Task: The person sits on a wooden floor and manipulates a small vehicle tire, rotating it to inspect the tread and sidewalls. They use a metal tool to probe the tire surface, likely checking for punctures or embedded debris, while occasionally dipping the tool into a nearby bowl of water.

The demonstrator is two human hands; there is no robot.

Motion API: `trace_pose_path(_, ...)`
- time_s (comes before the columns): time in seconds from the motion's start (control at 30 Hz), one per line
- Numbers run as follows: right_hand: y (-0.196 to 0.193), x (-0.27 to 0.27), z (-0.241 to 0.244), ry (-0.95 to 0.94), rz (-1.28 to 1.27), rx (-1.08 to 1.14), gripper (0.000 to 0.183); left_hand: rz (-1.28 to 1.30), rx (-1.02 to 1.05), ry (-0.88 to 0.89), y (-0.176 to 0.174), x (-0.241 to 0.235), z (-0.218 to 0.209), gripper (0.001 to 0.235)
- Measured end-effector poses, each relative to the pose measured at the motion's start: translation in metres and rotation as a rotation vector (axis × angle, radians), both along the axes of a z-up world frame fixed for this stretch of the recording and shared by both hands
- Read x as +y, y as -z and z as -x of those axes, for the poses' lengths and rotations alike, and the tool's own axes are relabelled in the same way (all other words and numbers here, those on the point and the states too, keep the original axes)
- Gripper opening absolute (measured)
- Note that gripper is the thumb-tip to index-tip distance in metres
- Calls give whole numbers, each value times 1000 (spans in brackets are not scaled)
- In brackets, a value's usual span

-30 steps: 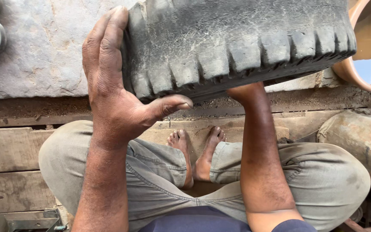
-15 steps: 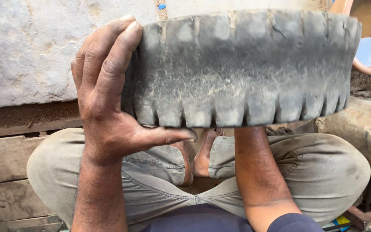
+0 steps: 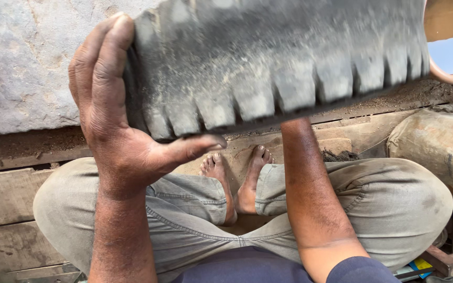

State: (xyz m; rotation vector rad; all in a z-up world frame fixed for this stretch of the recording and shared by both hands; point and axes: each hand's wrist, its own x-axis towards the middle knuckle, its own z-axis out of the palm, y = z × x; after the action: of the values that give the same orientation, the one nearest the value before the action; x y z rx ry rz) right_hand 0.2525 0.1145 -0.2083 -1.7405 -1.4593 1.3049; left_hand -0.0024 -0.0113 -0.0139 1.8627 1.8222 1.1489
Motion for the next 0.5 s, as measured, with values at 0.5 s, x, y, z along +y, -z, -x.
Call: trace_pose_path(0.5, -40, -1, 13, 124, 131, 914, 23, -47, -117, -76, 33, -8, 47, 110)
